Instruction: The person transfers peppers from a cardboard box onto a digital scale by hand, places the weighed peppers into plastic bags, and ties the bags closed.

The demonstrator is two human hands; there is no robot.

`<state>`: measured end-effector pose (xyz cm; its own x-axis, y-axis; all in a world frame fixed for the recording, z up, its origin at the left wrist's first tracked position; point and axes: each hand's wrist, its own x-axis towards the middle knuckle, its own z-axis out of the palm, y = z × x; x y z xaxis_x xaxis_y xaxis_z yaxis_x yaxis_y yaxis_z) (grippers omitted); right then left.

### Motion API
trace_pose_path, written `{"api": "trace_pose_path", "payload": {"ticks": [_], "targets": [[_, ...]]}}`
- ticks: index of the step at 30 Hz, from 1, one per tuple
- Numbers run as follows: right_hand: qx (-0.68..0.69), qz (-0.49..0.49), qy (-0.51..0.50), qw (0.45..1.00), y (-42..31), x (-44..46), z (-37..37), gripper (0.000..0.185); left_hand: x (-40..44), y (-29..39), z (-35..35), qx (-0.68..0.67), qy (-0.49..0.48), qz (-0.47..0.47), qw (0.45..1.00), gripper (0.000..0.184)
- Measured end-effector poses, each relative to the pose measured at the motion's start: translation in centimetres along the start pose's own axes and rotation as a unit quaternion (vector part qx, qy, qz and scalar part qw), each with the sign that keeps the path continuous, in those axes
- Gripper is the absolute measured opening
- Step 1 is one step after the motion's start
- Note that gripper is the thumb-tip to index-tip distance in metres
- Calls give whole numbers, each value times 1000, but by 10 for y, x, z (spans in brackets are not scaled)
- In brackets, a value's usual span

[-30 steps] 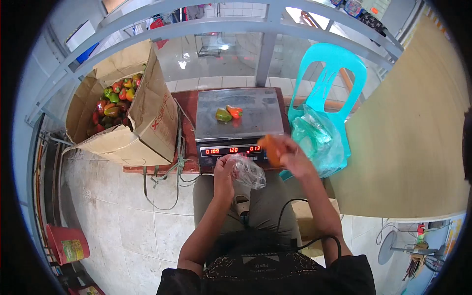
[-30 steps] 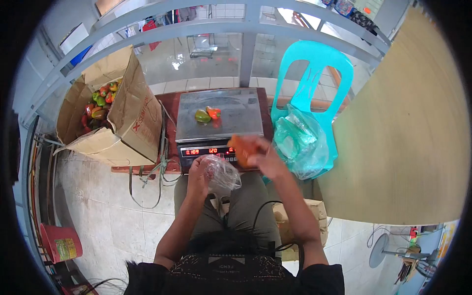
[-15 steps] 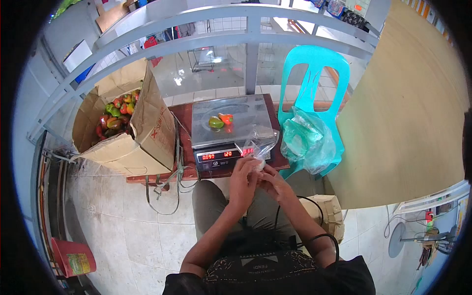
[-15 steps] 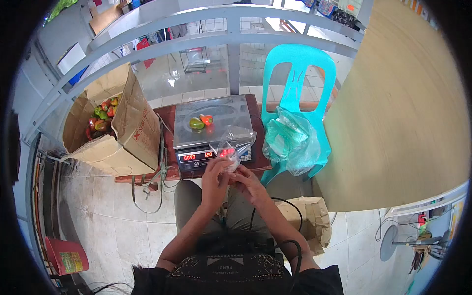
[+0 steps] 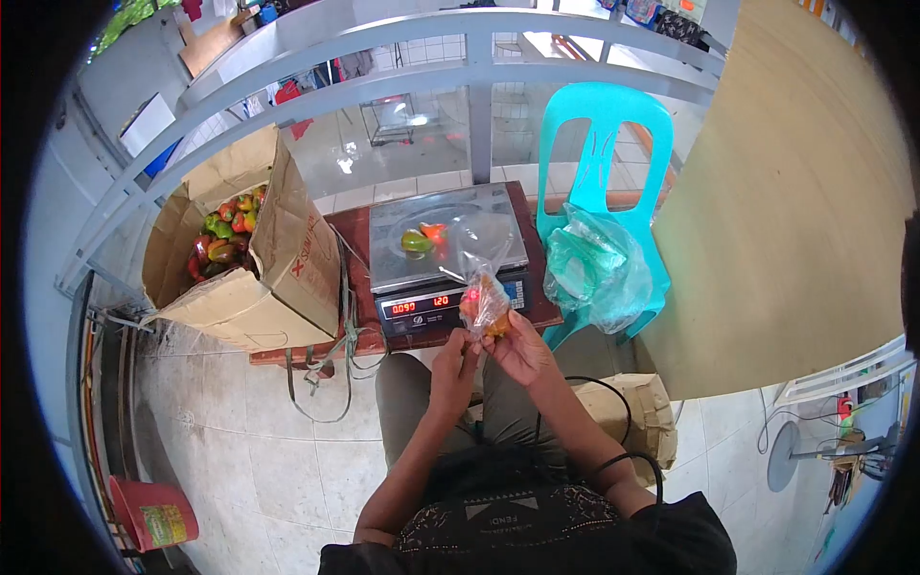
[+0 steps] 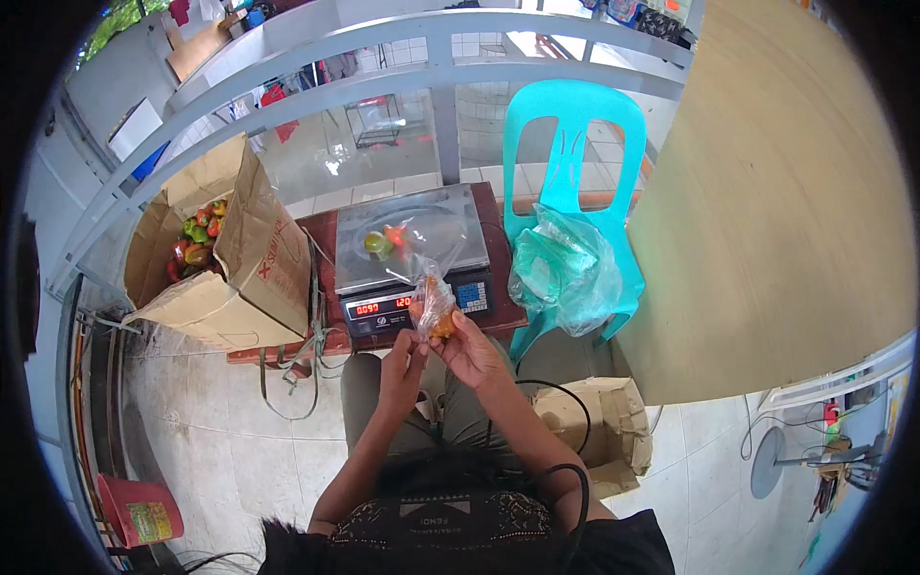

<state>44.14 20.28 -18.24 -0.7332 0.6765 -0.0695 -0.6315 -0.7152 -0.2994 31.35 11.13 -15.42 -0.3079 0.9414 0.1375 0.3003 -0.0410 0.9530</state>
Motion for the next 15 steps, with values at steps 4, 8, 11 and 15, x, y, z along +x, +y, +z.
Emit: {"api": "trace_pose_path", "payload": {"ticks": [4, 8, 11, 15], "targets": [[-51, -67, 45, 995, 6, 2, 10, 51, 2, 14, -8, 22, -29, 16, 999, 14], [-104, -95, 33, 989, 7, -1, 10, 50, -2, 14, -3, 181, -33, 130, 974, 19], [-143, -167, 102, 970, 15, 1, 20, 49, 0, 23, 0, 137, 6, 160, 978, 21], [-393, -276, 135, 866, 16, -3, 27, 51, 13, 36, -3, -159, 59, 99, 981, 17]]}}
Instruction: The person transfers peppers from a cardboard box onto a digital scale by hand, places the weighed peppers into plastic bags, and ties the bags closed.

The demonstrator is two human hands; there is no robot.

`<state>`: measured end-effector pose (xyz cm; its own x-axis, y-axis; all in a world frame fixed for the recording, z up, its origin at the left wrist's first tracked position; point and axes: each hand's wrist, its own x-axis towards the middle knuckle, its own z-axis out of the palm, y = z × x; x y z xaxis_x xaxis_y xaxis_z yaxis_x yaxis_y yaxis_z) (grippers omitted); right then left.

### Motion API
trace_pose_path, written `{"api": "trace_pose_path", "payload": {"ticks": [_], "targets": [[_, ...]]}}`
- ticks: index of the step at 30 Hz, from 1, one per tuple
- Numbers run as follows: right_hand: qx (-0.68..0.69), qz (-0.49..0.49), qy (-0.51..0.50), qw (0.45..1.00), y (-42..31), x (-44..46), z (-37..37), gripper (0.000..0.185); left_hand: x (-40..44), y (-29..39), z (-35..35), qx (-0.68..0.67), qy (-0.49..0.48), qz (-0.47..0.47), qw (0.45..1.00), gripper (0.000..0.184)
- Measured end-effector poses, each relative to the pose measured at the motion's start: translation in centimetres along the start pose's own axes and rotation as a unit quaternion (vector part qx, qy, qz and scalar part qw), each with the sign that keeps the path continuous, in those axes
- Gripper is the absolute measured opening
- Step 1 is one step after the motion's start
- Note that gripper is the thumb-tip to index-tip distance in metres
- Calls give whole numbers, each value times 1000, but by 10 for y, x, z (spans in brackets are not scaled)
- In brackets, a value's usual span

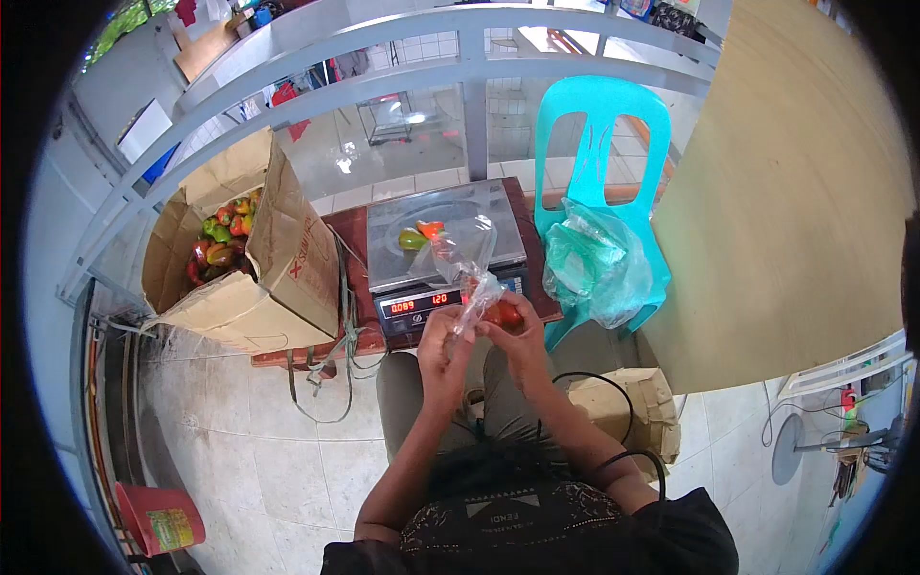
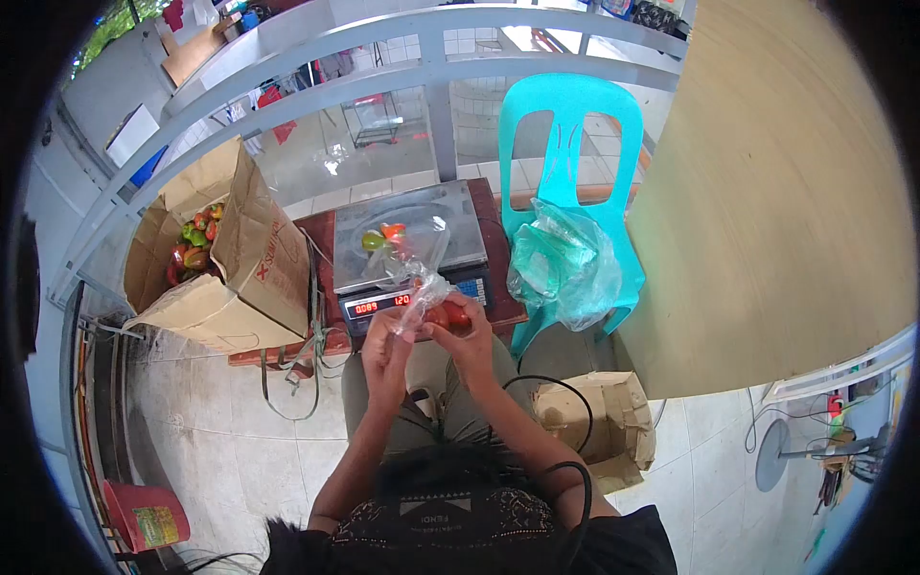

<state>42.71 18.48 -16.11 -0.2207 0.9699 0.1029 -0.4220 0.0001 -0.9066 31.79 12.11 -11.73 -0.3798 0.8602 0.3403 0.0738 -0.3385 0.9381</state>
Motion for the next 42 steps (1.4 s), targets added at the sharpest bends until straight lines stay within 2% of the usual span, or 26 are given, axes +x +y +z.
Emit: {"api": "trace_pose_path", "payload": {"ticks": [1, 5, 6, 8, 9, 10, 11, 12, 14, 15, 16, 17, 19, 23, 26, 29, 32, 35, 39, 40, 41, 42], "targets": [[-48, -36, -8, 998, 2, -1, -2, 52, 2, 3, 1, -82, 13, -46, 995, 17], [-171, -142, 26, 975, -9, 0, 1, 52, -5, 0, 4, 56, -52, -42, 996, 12], [-208, -147, 31, 967, -6, 4, -3, 51, -7, -3, 9, 38, -81, 22, 996, 12], [-280, -156, 41, 946, 4, 11, -16, 47, -14, 0, 12, 73, -114, 22, 991, 13], [-160, -70, 31, 984, 1, 11, -15, 46, -17, 2, 12, 90, -129, 23, 987, 13], [-37, 16, 18, 999, -3, 10, -12, 45, -21, -3, 9, 86, -107, -12, 990, 15], [87, 104, 4, 991, -6, 9, -11, 44, -25, -13, 3, 82, -84, -48, 992, 18], [158, 136, -21, 978, -4, 9, -15, 45, -26, -19, -3, 78, -59, -85, 992, 20], [297, 199, -72, 931, 2, 9, -25, 45, -23, -25, -15, -39, -30, -135, 990, 24], [323, 216, -81, 918, 2, 8, -24, 47, -21, -26, -18, -97, -17, -159, 982, 26], [349, 232, -90, 903, 0, 5, -21, 48, -13, -28, -18, -209, 15, -192, 959, 37], [374, 248, -99, 888, 0, 3, -20, 50, -8, -27, -19, -166, 12, -208, 964, 39], [389, 252, -115, 879, 4, 1, -19, 53, 5, -10, -16, -80, 11, -241, 967, 42], [410, 253, -150, 864, 16, -1, -30, 57, 23, -48, -34, -13, -87, -212, 973, 25], [392, 247, -91, 881, 23, -5, -39, 59, 26, -29, -29, 21, -64, -187, 980, 15], [367, 251, -99, 890, 21, -3, -39, 61, 29, -34, -33, 58, -63, -167, 982, 13], [389, 280, -106, 871, 34, -5, -47, 62, 26, -67, -42, 197, -32, -143, 969, 13], [421, 274, -145, 852, 13, -7, -31, 61, 20, -70, -36, 267, -42, -5, 963, 21], [478, 262, -84, 834, 35, -1, -26, 64, -18, -85, -11, 220, -149, -1, 964, 27], [484, 248, -85, 835, 41, 1, -27, 65, -24, -86, -15, 253, -187, -87, 945, 34], [489, 235, -87, 835, 46, 5, -28, 65, -26, -87, -18, 218, -138, -139, 956, 35], [440, 206, -94, 869, 38, 6, -23, 66, -27, -75, -18, 182, -88, -190, 961, 36]]}}
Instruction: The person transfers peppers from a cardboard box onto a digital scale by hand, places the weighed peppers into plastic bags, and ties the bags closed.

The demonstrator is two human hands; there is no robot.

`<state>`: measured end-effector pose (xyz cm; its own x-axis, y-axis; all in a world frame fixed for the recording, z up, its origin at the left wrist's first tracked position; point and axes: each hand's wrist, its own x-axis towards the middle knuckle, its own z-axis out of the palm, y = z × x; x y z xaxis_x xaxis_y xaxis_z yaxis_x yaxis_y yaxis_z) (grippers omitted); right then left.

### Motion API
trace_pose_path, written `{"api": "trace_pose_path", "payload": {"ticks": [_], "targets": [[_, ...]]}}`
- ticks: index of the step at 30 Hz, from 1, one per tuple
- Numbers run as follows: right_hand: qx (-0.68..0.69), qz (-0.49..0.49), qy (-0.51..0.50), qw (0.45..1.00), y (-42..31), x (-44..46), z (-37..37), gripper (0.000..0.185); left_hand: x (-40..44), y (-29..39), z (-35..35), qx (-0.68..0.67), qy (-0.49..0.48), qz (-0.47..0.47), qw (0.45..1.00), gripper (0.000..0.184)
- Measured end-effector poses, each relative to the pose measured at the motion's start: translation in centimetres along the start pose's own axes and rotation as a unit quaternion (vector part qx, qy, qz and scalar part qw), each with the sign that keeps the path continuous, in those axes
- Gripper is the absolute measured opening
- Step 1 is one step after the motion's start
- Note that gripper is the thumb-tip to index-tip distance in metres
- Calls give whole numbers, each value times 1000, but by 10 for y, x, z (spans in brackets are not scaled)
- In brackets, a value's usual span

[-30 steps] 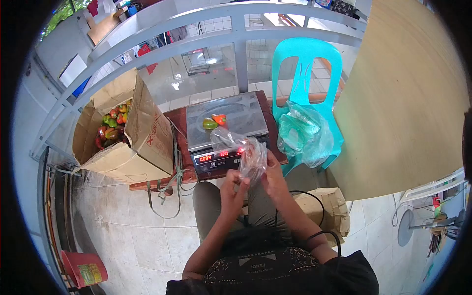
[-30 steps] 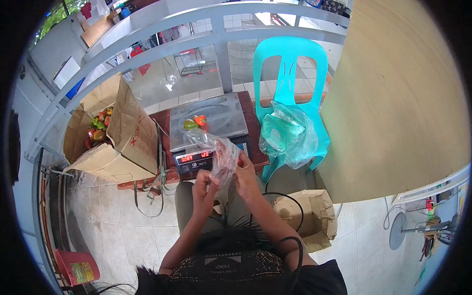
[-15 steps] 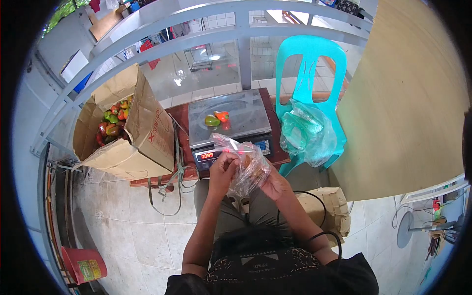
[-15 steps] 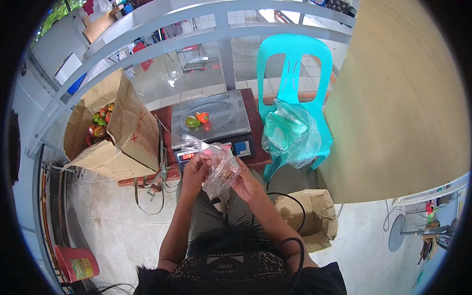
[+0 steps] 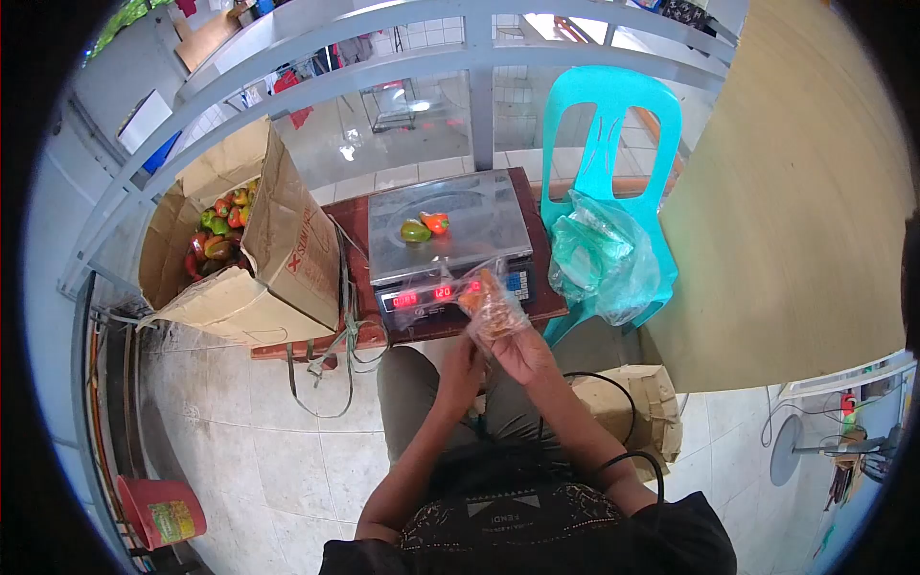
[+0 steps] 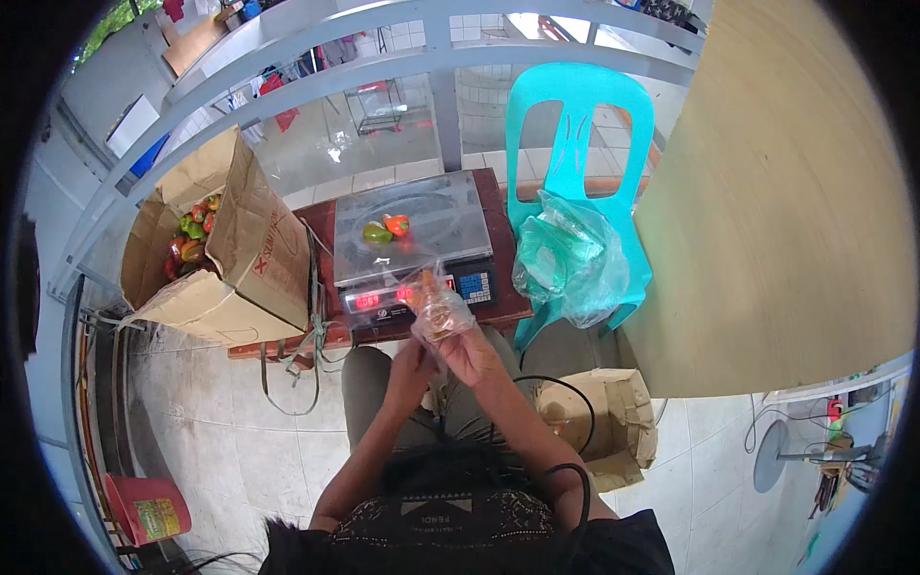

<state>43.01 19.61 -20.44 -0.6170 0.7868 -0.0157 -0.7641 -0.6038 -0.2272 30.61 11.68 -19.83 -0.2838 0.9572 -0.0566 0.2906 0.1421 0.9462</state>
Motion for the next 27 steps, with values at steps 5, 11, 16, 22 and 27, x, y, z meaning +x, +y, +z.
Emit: {"api": "trace_pose_path", "payload": {"ticks": [5, 11, 16, 22, 27], "targets": [[-308, -93, 8, 947, -9, 7, 22, 64, -15, 67, -18, 28, 159, 173, 972, 25], [-471, -130, 48, 871, -17, 3, 20, 52, 2, 36, -6, 48, 128, 206, 969, 29], [-587, -170, 70, 789, -22, 3, 22, 44, -13, 66, 6, -71, 187, 169, 965, 16], [-721, -154, 108, 666, -7, -8, 34, 48, -13, 42, 3, 40, 155, 118, 980, 12], [-784, -118, 117, 598, -7, -11, 37, 51, -25, 36, 0, -37, 158, 118, 980, 8]]}}
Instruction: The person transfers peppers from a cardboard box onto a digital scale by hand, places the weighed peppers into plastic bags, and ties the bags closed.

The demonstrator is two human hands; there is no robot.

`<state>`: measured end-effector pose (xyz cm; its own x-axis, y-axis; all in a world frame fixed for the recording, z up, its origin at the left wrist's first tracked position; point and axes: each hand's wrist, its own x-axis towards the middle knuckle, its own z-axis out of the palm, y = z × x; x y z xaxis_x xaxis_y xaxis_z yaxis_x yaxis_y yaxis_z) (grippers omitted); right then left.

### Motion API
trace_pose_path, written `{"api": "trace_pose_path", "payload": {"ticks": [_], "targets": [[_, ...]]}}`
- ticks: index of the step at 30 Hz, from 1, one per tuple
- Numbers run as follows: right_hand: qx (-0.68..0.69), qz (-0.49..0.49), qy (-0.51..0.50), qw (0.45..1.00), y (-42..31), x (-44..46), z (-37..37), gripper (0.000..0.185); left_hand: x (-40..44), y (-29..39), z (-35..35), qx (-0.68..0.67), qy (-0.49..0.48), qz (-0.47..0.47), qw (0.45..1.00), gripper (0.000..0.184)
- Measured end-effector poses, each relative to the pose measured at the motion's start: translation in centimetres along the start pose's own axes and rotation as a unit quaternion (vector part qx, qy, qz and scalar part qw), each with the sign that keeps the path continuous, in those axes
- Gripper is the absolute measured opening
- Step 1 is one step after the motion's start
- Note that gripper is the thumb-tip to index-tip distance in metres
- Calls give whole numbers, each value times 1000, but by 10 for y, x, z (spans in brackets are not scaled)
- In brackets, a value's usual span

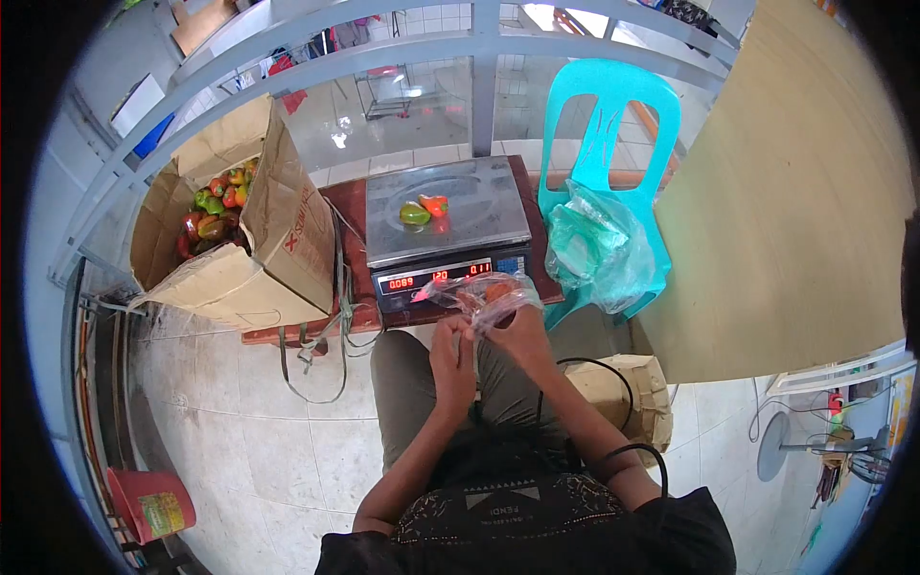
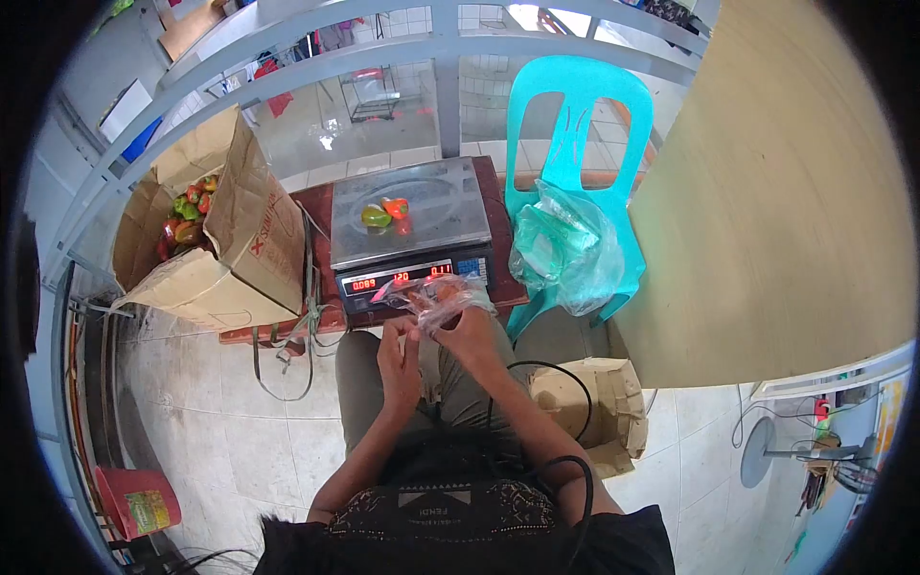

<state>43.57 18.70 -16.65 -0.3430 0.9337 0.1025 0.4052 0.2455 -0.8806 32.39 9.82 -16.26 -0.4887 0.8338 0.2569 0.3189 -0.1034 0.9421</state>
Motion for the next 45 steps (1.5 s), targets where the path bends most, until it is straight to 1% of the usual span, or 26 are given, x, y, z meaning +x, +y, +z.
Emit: {"api": "trace_pose_path", "payload": {"ticks": [2, 4, 5, 7, 10, 13, 14, 16, 17, 18, 20, 22, 25, 26, 28, 29, 32, 34, 35, 37, 38, 39, 40, 41, 44, 45], "targets": [[2, 45, -23, 999, 7, 2, 4, 54, -8, -3, -2, -92, -3, -34, 995, 9], [62, -11, -10, 998, 3, 5, 7, 62, -15, -18, -3, -221, -13, -89, 971, 11], [93, -39, -5, 995, 1, 6, 9, 66, -19, -22, -5, -225, -22, -116, 967, 11], [24, -60, 15, 998, -2, 0, 14, 71, -22, -26, -8, -233, -42, -167, 957, 11], [-9, -82, 17, 996, 3, -1, 16, 76, -26, -20, -9, -291, -85, -153, 941, 12], [-4, -59, 2, 998, 19, -3, 25, 78, -27, -11, -7, -76, -124, -106, 984, 11], [-1, -46, -5, 999, 24, -5, 29, 78, -27, -12, -5, -44, -99, -105, 989, 13], [-38, -99, 18, 994, 21, -3, 33, 74, -24, -15, 0, 20, -50, -102, 993, 18], [-57, -124, 30, 990, 20, -2, 34, 71, -23, -14, -1, 8, -43, -84, 996, 15], [-140, -188, 10, 972, 28, 1, 39, 68, -21, -13, -3, -3, -37, -66, 997, 13], [-300, -307, -30, 903, 52, 10, 52, 62, -19, -6, -6, -17, -32, -58, 998, 10], [-276, -322, -38, 905, 44, 4, 53, 55, -18, 4, -9, -22, -33, -80, 996, 10], [-258, -299, -100, 913, 46, 1, 49, 50, -18, -23, -14, -16, 26, -11, 999, 8], [-254, -284, -131, 915, 48, 1, 48, 49, -16, -27, -17, -89, 23, -79, 993, 9], [-250, -261, -106, 926, 36, -1, 54, 48, -11, -31, -22, -232, 21, -214, 949, 18], [-248, -251, -94, 931, 32, -1, 56, 47, -12, -32, -21, -257, 16, -229, 939, 21], [-271, -289, -209, 894, 69, 4, 76, 48, -20, -28, -14, -325, 2, -276, 905, 26], [-382, -336, -176, 843, 69, 1, 81, 46, -29, -13, -5, -362, -3, -310, 879, 24], [-434, -359, -157, 811, 68, 1, 84, 45, -27, -14, -7, -338, 5, -304, 891, 24], [-285, -370, -158, 870, 77, 2, 91, 42, -17, -16, -13, -290, 21, -291, 912, 22], [-207, -373, -158, 891, 81, 4, 94, 41, -13, -18, -18, -305, 24, -284, 909, 22], [-160, -316, -210, 911, 55, 2, 80, 36, -7, -22, -24, -320, 29, -277, 905, 22], [-111, -256, -261, 924, 1, -1, 51, 32, -3, -25, -31, -335, 34, -272, 902, 21], [-62, -193, -309, 929, -34, 0, 31, 28, 1, -28, -37, -326, 48, -293, 897, 21], [-171, -297, -313, 886, -52, 18, 18, 26, 7, -53, -39, -330, 76, -239, 910, 19], [-184, -255, -295, 902, -67, 34, 12, 24, 9, -50, -41, -343, 71, -246, 904, 19]]}}
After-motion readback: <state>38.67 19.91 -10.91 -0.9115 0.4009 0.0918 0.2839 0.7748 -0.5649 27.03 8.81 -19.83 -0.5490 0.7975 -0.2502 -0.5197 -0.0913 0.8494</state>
